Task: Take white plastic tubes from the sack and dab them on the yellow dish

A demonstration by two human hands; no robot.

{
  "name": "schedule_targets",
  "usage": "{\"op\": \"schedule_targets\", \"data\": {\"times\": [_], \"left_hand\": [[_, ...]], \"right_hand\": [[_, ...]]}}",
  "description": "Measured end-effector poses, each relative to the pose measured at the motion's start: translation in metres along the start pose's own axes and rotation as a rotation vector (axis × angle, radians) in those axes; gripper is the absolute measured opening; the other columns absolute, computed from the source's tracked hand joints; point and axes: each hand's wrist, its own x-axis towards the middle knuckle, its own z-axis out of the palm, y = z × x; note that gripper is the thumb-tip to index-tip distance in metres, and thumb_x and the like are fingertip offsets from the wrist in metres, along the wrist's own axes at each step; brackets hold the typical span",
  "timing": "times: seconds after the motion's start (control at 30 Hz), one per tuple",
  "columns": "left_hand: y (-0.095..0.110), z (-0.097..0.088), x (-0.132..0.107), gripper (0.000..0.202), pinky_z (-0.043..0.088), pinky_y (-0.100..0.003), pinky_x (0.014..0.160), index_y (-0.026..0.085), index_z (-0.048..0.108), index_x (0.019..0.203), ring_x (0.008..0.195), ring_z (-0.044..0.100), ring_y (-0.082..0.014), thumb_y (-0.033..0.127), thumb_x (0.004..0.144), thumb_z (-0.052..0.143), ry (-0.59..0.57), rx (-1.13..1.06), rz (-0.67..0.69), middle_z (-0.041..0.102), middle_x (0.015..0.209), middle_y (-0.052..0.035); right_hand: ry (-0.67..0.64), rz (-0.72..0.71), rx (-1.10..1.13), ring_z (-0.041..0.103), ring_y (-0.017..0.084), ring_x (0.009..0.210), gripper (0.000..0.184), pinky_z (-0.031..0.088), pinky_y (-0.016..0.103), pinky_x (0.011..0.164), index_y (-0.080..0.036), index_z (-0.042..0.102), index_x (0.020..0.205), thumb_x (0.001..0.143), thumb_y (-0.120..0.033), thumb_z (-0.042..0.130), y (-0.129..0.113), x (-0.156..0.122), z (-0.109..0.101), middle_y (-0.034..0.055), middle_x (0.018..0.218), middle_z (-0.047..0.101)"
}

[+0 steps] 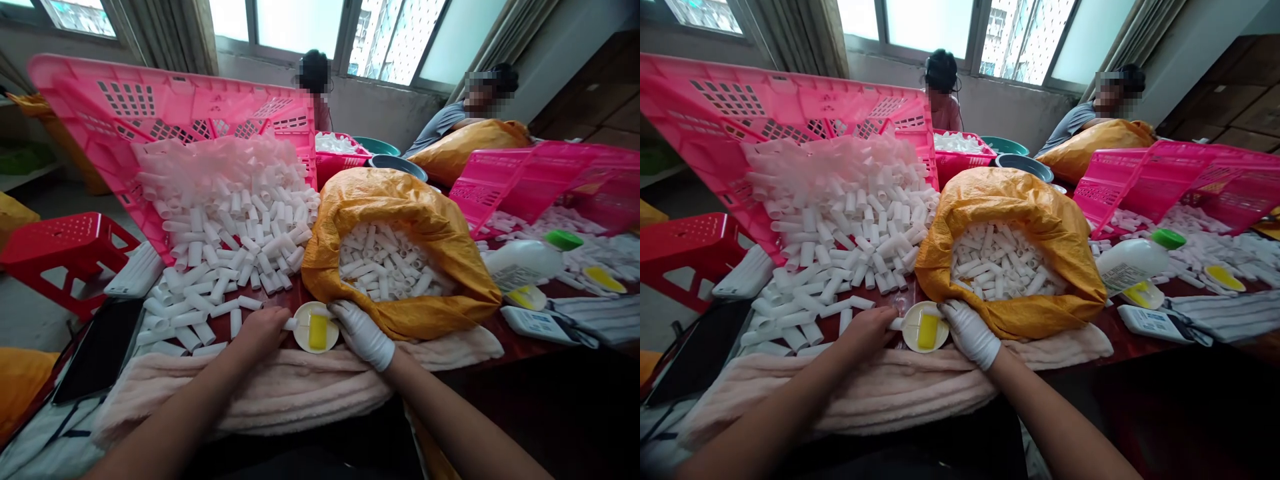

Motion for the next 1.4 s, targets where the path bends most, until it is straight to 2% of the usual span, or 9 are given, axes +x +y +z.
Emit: {"op": "schedule_targets", "data": {"times": [0.27, 0.4, 0.53, 0.7, 0.87, 1.07, 1.13, 1.3, 1.4], "left_hand": [[0.003, -0.002, -0.003, 0.014, 0.038, -0.026, 0.064, 0.019, 0.055, 0.083, 0.077, 0.058, -0.0177, 0.027, 0.081, 0.044, 0.002, 0.046, -0.042, 0.061, 0.082, -0.0047], [0.003, -0.001, -0.003, 0.012, 0.037, -0.025, 0.062, 0.019, 0.055, 0.080, 0.074, 0.057, -0.0171, 0.026, 0.081, 0.045, 0.009, 0.032, -0.005, 0.061, 0.081, -0.0042], [0.003, -0.001, -0.003, 0.012, 0.037, -0.025, 0.062, 0.019, 0.055, 0.082, 0.076, 0.057, -0.0167, 0.027, 0.080, 0.046, 0.001, 0.030, -0.025, 0.061, 0.082, -0.0039], [0.002, 0.001, -0.003, 0.013, 0.038, -0.025, 0.063, 0.019, 0.055, 0.082, 0.076, 0.057, -0.0168, 0.027, 0.081, 0.045, 0.016, 0.031, -0.025, 0.060, 0.083, -0.0040], [0.003, 0.001, -0.003, 0.016, 0.038, -0.025, 0.064, 0.019, 0.055, 0.081, 0.076, 0.057, -0.0172, 0.028, 0.082, 0.042, 0.015, 0.059, -0.033, 0.060, 0.081, -0.0044], [0.008, -0.003, 0.001, 0.016, 0.039, -0.027, 0.066, 0.019, 0.055, 0.086, 0.079, 0.059, -0.0187, 0.030, 0.081, 0.045, -0.011, 0.084, -0.107, 0.064, 0.086, -0.0054], [0.010, -0.005, 0.001, 0.015, 0.040, -0.029, 0.068, 0.018, 0.055, 0.084, 0.080, 0.058, -0.0199, 0.029, 0.081, 0.045, -0.003, 0.097, -0.109, 0.064, 0.085, -0.0068], [0.016, -0.014, -0.006, 0.010, 0.039, -0.031, 0.076, 0.017, 0.055, 0.078, 0.087, 0.055, -0.0211, 0.023, 0.077, 0.048, 0.112, 0.061, -0.008, 0.061, 0.087, -0.0073], [0.025, -0.021, -0.012, 0.011, 0.039, -0.027, 0.067, 0.019, 0.054, 0.077, 0.075, 0.057, -0.0174, 0.026, 0.079, 0.046, 0.066, -0.054, 0.030, 0.062, 0.077, -0.0027]], "right_hand": [[-0.034, -0.122, -0.210, 0.054, 0.023, 0.099, 0.028, 0.046, 0.042, 0.090, -0.015, 0.055, 0.109, 0.088, -0.012, 0.037, -0.001, -0.012, 0.001, 0.0106, 0.106, 0.059], [-0.123, -0.226, -0.180, 0.051, 0.021, 0.105, 0.029, 0.047, 0.040, 0.090, -0.017, 0.053, 0.114, 0.088, -0.013, 0.042, -0.002, -0.017, 0.000, 0.0104, 0.113, 0.056], [-0.037, -0.198, -0.200, 0.052, 0.021, 0.102, 0.027, 0.047, 0.042, 0.089, -0.014, 0.052, 0.113, 0.088, -0.014, 0.042, -0.001, -0.020, 0.001, 0.0118, 0.109, 0.058], [-0.132, -0.304, -0.207, 0.054, 0.020, 0.101, 0.027, 0.048, 0.040, 0.087, -0.020, 0.055, 0.111, 0.088, -0.014, 0.044, -0.004, -0.025, -0.003, 0.0093, 0.108, 0.060], [-0.075, -0.227, -0.217, 0.056, 0.020, 0.095, 0.025, 0.051, 0.038, 0.081, -0.017, 0.055, 0.110, 0.088, -0.016, 0.043, -0.007, -0.027, -0.001, 0.0108, 0.106, 0.061], [-0.257, -0.474, -0.197, 0.058, 0.019, 0.086, 0.022, 0.051, 0.037, 0.075, -0.022, 0.062, 0.098, 0.088, -0.016, 0.044, -0.021, -0.030, 0.000, 0.0049, 0.100, 0.065], [-0.167, -0.409, -0.039, 0.058, 0.018, 0.093, 0.022, 0.050, 0.036, 0.081, -0.023, 0.060, 0.102, 0.088, -0.016, 0.044, -0.028, -0.029, 0.001, 0.0057, 0.103, 0.063], [0.325, -0.025, 0.501, 0.055, 0.016, 0.104, 0.027, 0.048, 0.034, 0.089, -0.027, 0.050, 0.110, 0.086, -0.015, 0.049, -0.041, -0.017, 0.008, 0.0048, 0.108, 0.056], [0.351, 0.015, 0.594, 0.057, 0.015, 0.100, 0.023, 0.049, 0.033, 0.088, -0.027, 0.052, 0.105, 0.086, -0.015, 0.050, -0.050, -0.009, 0.000, 0.0034, 0.105, 0.057]]}}
